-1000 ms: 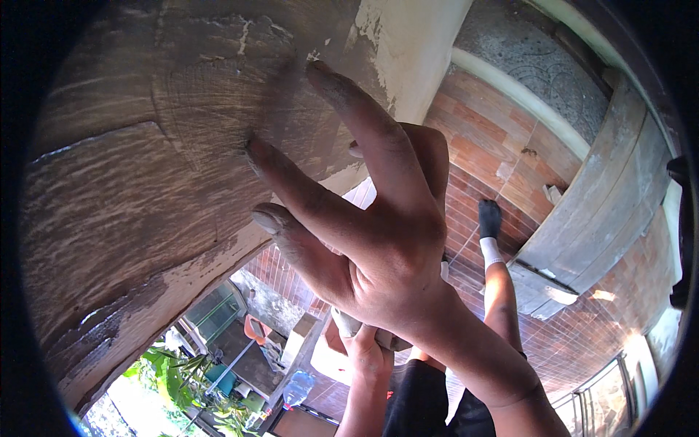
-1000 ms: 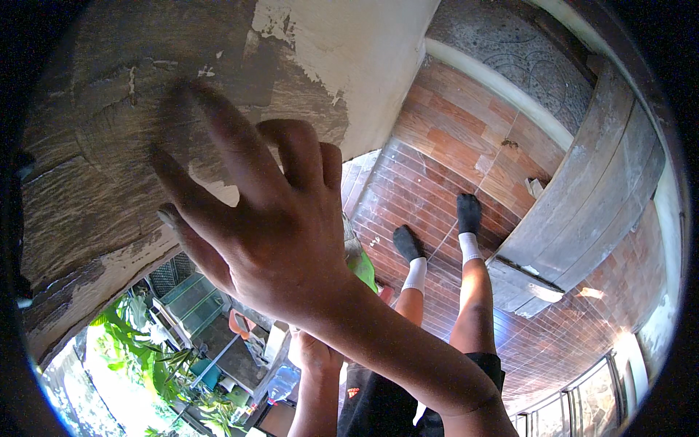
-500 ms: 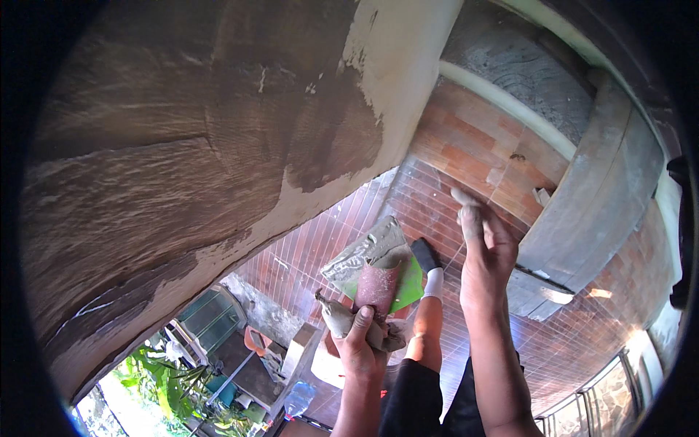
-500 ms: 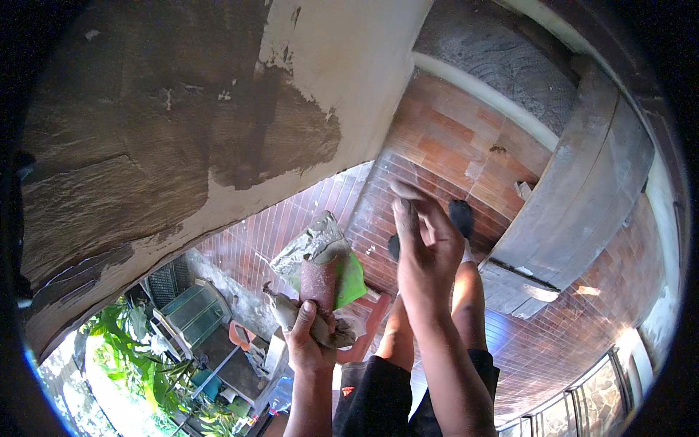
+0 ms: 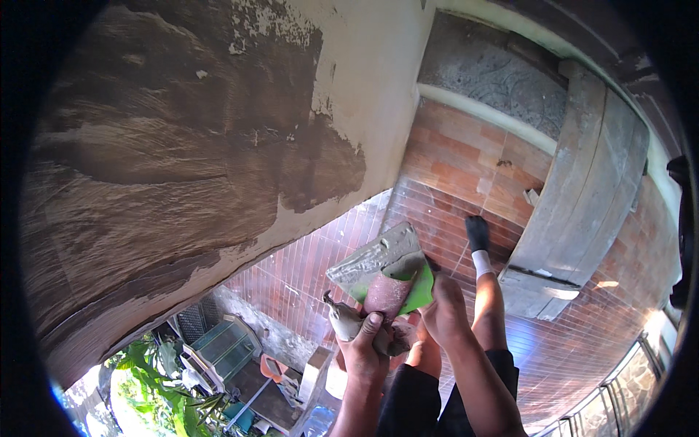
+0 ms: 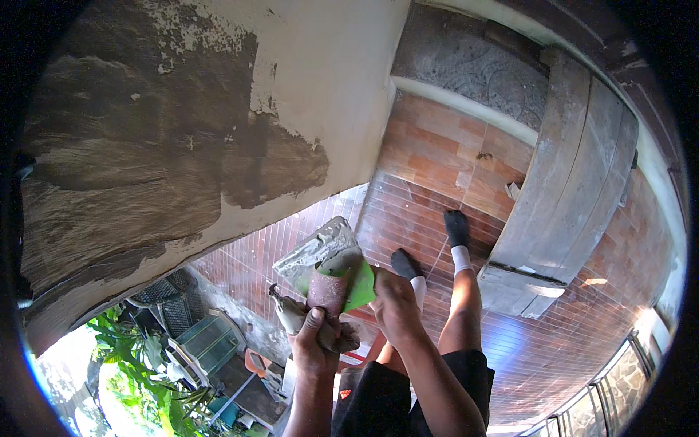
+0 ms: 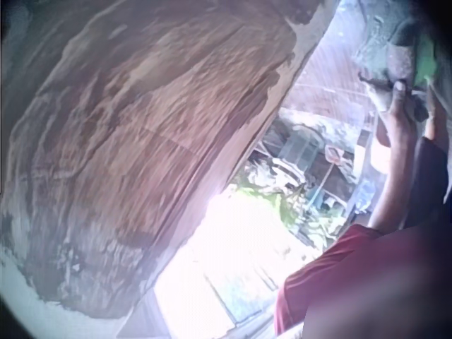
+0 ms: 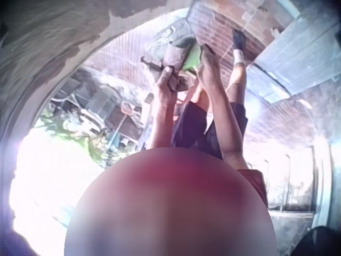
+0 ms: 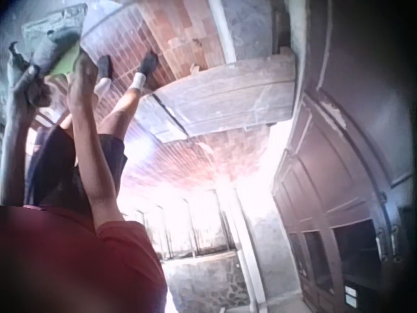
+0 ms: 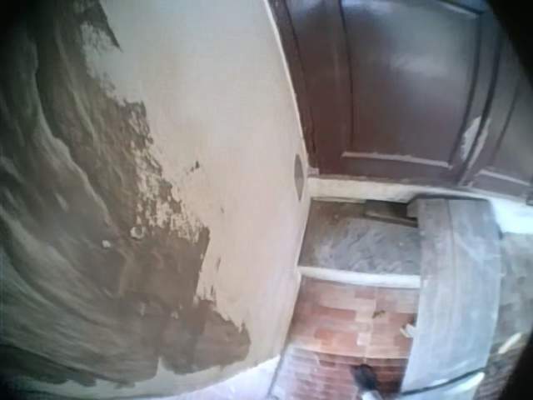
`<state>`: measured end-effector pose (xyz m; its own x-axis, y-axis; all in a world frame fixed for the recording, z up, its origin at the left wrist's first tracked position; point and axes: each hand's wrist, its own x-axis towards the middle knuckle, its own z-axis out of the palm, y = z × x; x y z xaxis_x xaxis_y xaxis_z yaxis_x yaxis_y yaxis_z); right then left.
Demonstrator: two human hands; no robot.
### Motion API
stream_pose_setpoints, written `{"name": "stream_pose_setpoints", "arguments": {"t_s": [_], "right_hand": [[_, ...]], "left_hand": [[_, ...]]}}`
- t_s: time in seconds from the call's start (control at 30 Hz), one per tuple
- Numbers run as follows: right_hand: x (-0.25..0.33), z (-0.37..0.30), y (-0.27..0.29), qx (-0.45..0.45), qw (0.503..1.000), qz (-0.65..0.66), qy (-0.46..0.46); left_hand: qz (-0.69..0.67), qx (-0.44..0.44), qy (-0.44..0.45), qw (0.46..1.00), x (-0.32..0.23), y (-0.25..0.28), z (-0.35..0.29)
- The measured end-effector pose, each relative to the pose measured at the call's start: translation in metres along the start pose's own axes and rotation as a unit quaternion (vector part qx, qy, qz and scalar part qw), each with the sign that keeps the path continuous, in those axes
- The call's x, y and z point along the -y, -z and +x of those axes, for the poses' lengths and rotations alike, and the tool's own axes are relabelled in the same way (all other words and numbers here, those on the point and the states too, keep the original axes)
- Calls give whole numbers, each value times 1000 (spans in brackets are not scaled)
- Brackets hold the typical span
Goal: The person uses a green plastic trowel to spread a gray plaster-like material onto a vertical wall surface. They repeatedly scoop material from a larger trowel and smooth it onto the wall in overlapping strokes, gradually covering a larger area.
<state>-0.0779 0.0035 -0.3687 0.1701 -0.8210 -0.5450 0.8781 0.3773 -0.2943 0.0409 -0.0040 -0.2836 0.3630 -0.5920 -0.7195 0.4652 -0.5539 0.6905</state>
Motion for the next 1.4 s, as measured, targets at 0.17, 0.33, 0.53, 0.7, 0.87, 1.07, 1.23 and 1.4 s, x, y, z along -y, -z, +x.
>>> {"name": "stream_pose_setpoints", "arguments": {"t_s": [0.17,0.33,0.53,0.7,0.87,1.07,1.23,1.4], "right_hand": [[-1,-10,-13,-25,995,-49,80],[-2,-3,-37,-90,986,-51,129],[35,43,-77,-162,964,-147,150],[113,133,-125,-118,845,-289,435],[146,184,-175,2,723,-404,560],[89,141,-173,66,701,-454,545],[38,109,-170,85,677,-495,537],[22,80,-143,149,692,-514,484]], "left_hand": [[-44,36,1,998,-3,-10,-3],[6,45,-19,999,-4,-19,-15],[34,29,2,999,-7,11,-27],[16,-16,-26,999,-1,31,-35],[27,7,19,999,-10,50,-43],[62,0,25,998,-9,59,-40],[38,-27,7,999,-3,59,-38],[63,-48,12,997,-1,63,-38]]}}
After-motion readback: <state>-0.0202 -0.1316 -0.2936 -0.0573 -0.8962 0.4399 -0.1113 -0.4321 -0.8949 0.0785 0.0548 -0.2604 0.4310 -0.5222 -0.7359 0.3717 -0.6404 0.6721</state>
